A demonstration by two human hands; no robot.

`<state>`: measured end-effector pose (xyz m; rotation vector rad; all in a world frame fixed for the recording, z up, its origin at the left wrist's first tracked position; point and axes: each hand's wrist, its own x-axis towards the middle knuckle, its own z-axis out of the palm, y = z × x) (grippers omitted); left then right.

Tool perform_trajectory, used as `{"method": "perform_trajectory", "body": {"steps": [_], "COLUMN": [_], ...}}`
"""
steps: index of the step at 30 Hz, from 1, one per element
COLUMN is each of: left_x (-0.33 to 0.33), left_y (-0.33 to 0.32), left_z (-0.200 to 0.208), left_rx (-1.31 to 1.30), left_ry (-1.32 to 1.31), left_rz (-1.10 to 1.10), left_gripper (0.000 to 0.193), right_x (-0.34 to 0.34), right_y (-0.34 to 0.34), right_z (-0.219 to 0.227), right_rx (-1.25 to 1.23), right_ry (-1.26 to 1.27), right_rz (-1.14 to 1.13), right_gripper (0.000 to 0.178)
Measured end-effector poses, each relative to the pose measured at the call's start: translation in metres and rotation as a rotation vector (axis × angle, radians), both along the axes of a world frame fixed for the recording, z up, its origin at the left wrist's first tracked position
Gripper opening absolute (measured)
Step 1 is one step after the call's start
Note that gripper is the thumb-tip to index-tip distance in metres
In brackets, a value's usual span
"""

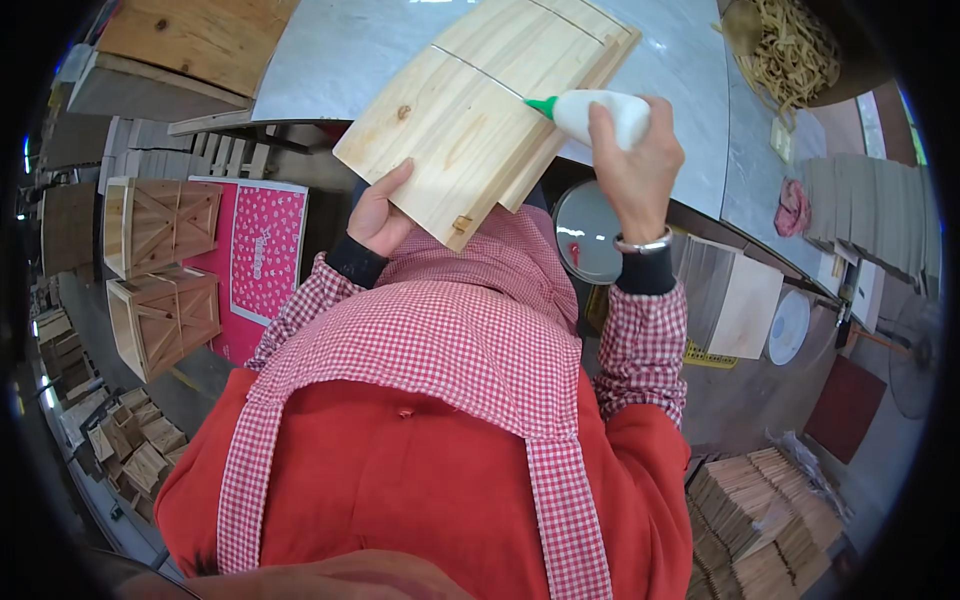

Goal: The person is applying wood glue to wooden panels and assembling them into small boxes.

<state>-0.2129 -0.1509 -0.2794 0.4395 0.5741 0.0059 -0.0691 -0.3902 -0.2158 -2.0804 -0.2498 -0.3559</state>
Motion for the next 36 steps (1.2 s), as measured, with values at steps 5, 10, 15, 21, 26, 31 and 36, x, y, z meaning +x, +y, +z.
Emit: {"method": "perform_trajectory", "body": {"steps": [5, 10, 15, 21, 26, 31, 36], "left_x": [0.001, 0.003, 0.008, 0.007, 0.007, 0.007, 0.008], "left_y": [0.001, 0.001, 0.004, 0.007, 0.010, 0.009, 0.008], "left_z": [-0.003, -0.004, 0.007, 0.009, 0.006, 0.006, 0.009], "left_rx": [0.000, 0.045, 0.039, 0.053, 0.007, 0.031, 0.091], "left_ry": [0.013, 0.010, -0.026, 0.002, 0.010, 0.012, 0.018], "left_rz": [-0.001, 0.027, 0.004, -0.031, -0.050, -0.048, -0.044], "left_gripper": [0.056, 0.057, 0.056, 0.054, 0.052, 0.052, 0.054], "right_x": [-0.009, -0.009, -0.003, 0.038, 0.082, 0.106, 0.104], "right_y": [-0.024, -0.040, -0.053, -0.056, -0.053, -0.047, -0.049], "right_z": [-0.001, -0.003, -0.018, -0.025, -0.023, -0.028, -0.029], "right_rx": [-0.017, 0.333, 0.619, 0.750, 0.842, 0.742, 0.662], "right_ry": [0.055, 0.363, 0.320, 0.070, 0.053, 0.096, 0.128], "right_rz": [-0.070, -0.064, -0.021, -0.011, -0.245, -0.314, -0.306], "right_gripper": [0.041, 0.037, 0.036, 0.039, 0.038, 0.047, 0.047]}}
